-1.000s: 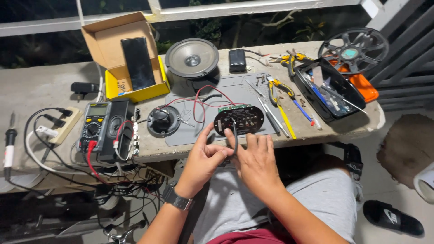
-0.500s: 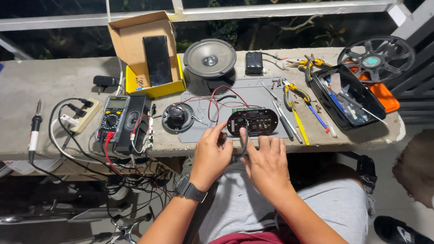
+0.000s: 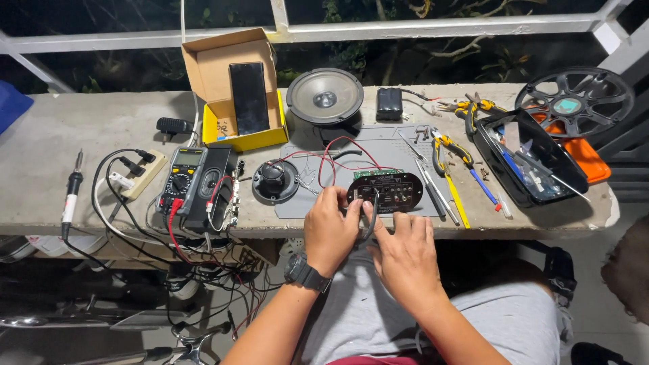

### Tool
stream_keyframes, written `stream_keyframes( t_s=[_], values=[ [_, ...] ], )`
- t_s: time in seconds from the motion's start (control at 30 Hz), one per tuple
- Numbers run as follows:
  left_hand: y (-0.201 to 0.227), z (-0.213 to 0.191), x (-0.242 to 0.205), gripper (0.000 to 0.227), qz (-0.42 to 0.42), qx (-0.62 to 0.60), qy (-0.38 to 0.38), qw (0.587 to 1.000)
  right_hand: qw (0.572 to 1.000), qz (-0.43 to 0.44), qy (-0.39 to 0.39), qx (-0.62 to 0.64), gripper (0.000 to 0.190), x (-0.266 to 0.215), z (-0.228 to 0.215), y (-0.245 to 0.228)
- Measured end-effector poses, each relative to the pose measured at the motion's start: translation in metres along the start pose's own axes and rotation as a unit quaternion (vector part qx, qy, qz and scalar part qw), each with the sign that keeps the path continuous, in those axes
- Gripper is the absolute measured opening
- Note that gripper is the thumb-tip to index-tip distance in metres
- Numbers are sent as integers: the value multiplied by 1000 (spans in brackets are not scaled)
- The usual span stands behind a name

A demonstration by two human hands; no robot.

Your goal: The person handles a small black electronic device, turning it over to inspect both sides. They then connect a power adapter to a multimeter and plug it into a wall socket. Finally, they use the multimeter probes to test points on the device's circuit board.

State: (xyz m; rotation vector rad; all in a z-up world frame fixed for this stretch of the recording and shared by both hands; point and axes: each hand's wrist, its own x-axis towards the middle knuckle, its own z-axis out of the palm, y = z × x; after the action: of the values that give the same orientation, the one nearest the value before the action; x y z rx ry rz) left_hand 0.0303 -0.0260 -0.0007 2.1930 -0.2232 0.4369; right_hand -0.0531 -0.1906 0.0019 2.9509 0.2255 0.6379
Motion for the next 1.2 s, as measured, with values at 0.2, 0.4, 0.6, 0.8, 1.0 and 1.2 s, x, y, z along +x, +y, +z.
stream_keyframes(
  t_s=[0.2, 0.4, 0.6, 0.8, 1.0, 1.2],
  values=[
    [-1, 5, -1, 24, 3, 7, 13, 1000, 1000, -9, 12, -8, 98, 4, -5, -1],
    [1, -12, -2, 22, 25, -41, -19, 999, 999, -3, -4, -44, 101, 3, 0, -4],
    [5, -40, -15, 33, 36, -44, -31, 998, 999, -20, 8, 38, 95, -12, 9, 6],
    [-19, -95, -44, 7, 25, -69, -34, 997, 965, -65, 86, 238, 55, -27, -18, 20],
    [-54, -115, -69, 48, -43, -89, -27, 995, 869, -75, -4, 489, 27, -43, -17, 1],
    [-97, -102, -88, 62, -134, -74, -124, 980, 855, -66, -146, 494, 45, -43, 33, -23]
  ],
)
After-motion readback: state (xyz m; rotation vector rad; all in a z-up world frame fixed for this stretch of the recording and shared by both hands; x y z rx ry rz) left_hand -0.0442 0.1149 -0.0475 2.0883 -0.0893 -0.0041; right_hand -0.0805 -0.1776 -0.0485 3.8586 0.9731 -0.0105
